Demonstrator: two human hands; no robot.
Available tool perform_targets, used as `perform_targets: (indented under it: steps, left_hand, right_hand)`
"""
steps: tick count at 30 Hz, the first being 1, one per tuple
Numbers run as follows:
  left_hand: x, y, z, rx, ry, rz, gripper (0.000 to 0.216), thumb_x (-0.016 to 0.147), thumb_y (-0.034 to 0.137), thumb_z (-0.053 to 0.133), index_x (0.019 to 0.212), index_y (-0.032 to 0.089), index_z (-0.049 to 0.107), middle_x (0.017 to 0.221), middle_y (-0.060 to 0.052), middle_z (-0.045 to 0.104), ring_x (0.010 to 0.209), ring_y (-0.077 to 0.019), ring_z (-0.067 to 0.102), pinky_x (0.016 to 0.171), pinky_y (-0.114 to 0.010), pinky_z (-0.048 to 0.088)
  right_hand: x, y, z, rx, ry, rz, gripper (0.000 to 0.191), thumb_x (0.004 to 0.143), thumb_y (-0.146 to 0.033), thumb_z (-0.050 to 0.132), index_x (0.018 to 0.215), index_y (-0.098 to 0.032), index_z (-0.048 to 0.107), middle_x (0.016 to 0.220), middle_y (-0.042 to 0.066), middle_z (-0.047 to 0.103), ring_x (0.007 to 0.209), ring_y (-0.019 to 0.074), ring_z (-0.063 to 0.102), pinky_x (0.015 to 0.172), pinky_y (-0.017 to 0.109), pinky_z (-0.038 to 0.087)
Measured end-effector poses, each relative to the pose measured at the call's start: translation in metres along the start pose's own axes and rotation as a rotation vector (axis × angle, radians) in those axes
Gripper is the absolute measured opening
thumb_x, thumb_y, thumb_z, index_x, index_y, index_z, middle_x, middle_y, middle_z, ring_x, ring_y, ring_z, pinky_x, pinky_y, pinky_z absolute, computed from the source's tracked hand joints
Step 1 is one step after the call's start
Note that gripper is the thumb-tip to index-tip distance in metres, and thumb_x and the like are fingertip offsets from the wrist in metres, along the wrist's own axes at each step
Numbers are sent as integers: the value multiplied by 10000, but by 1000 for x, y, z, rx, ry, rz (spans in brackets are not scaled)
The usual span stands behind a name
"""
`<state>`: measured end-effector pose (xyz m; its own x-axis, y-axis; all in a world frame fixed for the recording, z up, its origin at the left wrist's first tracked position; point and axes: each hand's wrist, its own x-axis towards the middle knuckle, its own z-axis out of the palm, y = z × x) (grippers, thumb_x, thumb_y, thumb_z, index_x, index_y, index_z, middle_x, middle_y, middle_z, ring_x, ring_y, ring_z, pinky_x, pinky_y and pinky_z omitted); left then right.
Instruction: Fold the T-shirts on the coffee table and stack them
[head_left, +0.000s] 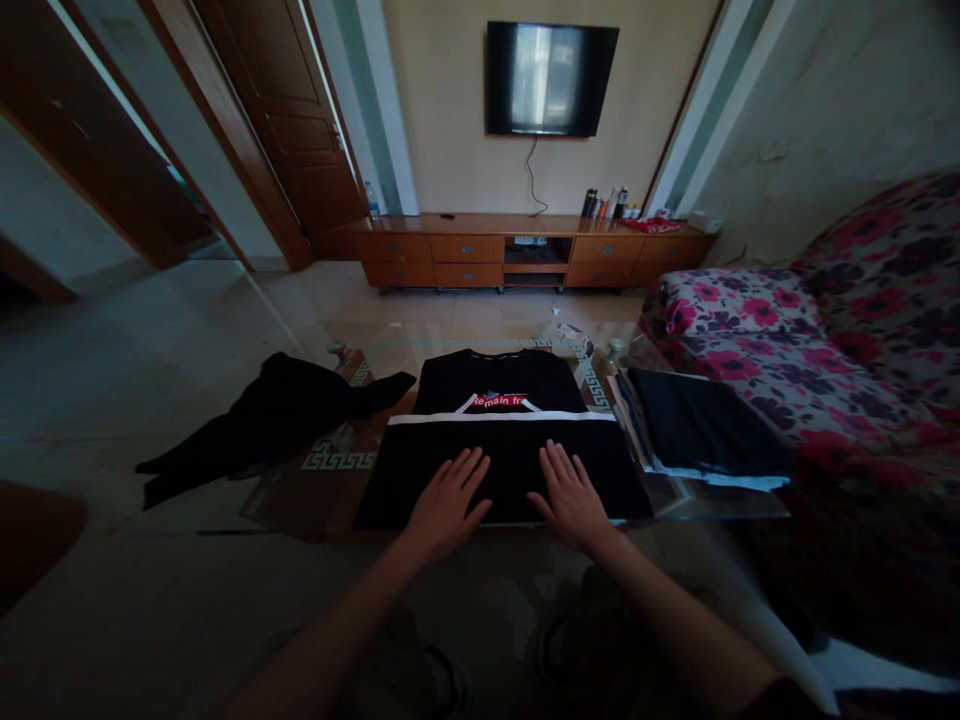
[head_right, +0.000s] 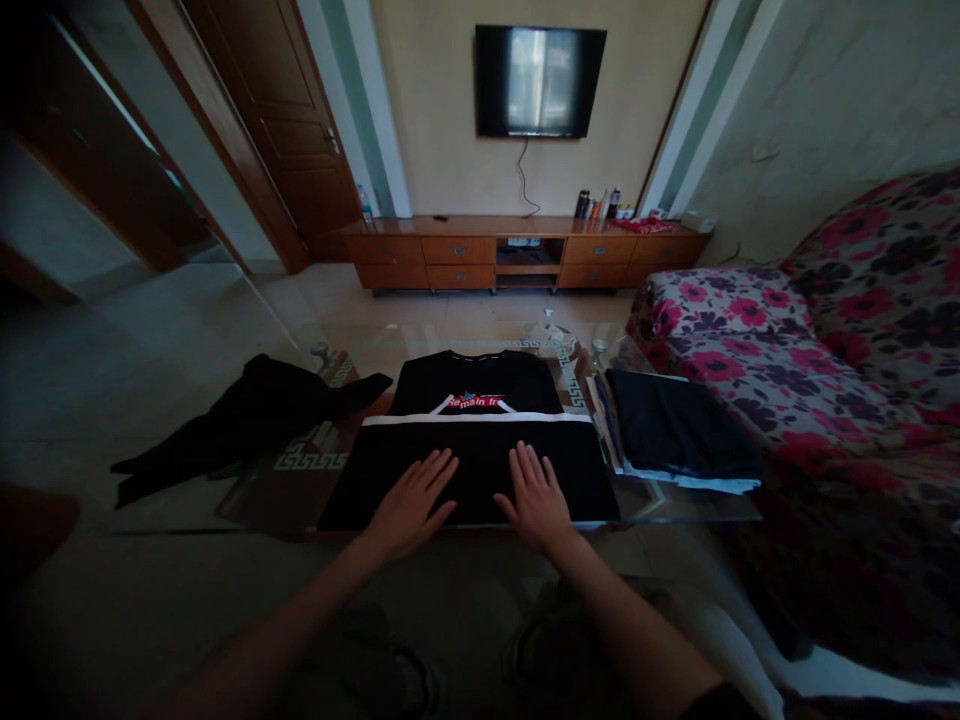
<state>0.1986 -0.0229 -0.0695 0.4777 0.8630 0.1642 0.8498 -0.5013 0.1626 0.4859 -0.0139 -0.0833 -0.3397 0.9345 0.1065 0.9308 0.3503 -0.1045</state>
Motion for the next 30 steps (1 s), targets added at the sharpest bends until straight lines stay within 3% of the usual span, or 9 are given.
perform_targets:
  steps: [4, 9, 13, 15, 18, 21, 26, 30]
  left_hand:
    - [-3, 12, 15, -3, -32, 23, 657, 1033, 495, 380, 1642, 341, 190, 1713, 2, 195, 1575, -235, 187, 1257, -478, 235]
    - [0, -17, 18, 13, 5, -124, 644, 1026, 542, 373, 1628, 346, 253, 1711, -12, 209, 1576, -263, 184, 1248, -507, 239]
    - [7, -43, 17, 39, 31, -244, 639, 1022, 550, 364, 1612, 311, 319, 1702, -39, 241, 1572, -272, 197, 1241, -496, 254]
    - [9, -60, 16, 66, 53, -292, 635, 1023, 543, 357, 1604, 288, 345, 1702, -51, 240, 1573, -277, 192, 1240, -489, 254]
    - [8, -86, 15, 105, 86, -380, 643, 1025, 530, 349, 1603, 250, 351, 1702, -80, 232, 1569, -296, 201, 1241, -500, 244]
    - [8, -107, 15, 109, 73, -385, 663, 1024, 534, 344, 1616, 238, 316, 1706, -77, 218, 1571, -285, 198, 1244, -484, 241]
    - [8, -116, 19, 125, 96, -461, 773, 992, 587, 370, 1637, 181, 245, 1705, -97, 211, 1582, -304, 134, 1258, -497, 197]
    - [7, -116, 23, 138, 95, -492, 811, 974, 622, 369, 1628, 152, 272, 1709, -111, 188, 1581, -337, 119, 1258, -513, 176]
  right_hand:
    - [2, -14, 5, 41, -64, -93, 680, 1043, -554, 330, 1643, -244, 256, 1721, 79, 79, 1584, 288, 107, 1261, 517, 112]
    - [12, 0, 8, 77, -53, -27, 721, 1038, -592, 313, 1657, -243, 190, 1724, 70, 61, 1586, 277, 97, 1263, 499, 130]
    - [23, 15, 7, 81, -88, -26, 726, 1025, -633, 313, 1649, -270, 228, 1725, 52, 91, 1586, 274, 96, 1263, 494, 130]
    - [29, 27, 5, 63, -71, 29, 703, 1029, -626, 304, 1642, -285, 254, 1726, 45, 99, 1586, 275, 102, 1261, 504, 122]
    - [36, 52, 5, -12, 27, 228, 667, 1045, -572, 298, 1642, -279, 253, 1729, 56, 75, 1587, 297, 66, 1253, 555, 72]
    - [39, 73, 7, -50, 42, 349, 683, 1038, -581, 314, 1652, -307, 197, 1731, 50, 78, 1584, 315, 58, 1241, 591, 73]
    - [42, 85, 13, -47, 35, 375, 707, 1020, -633, 314, 1647, -321, 218, 1727, 52, 122, 1581, 310, 79, 1245, 568, 92]
    - [44, 89, 18, -51, 42, 378, 732, 1019, -646, 287, 1651, -285, 213, 1728, 72, 111, 1585, 295, 56, 1253, 533, 92]
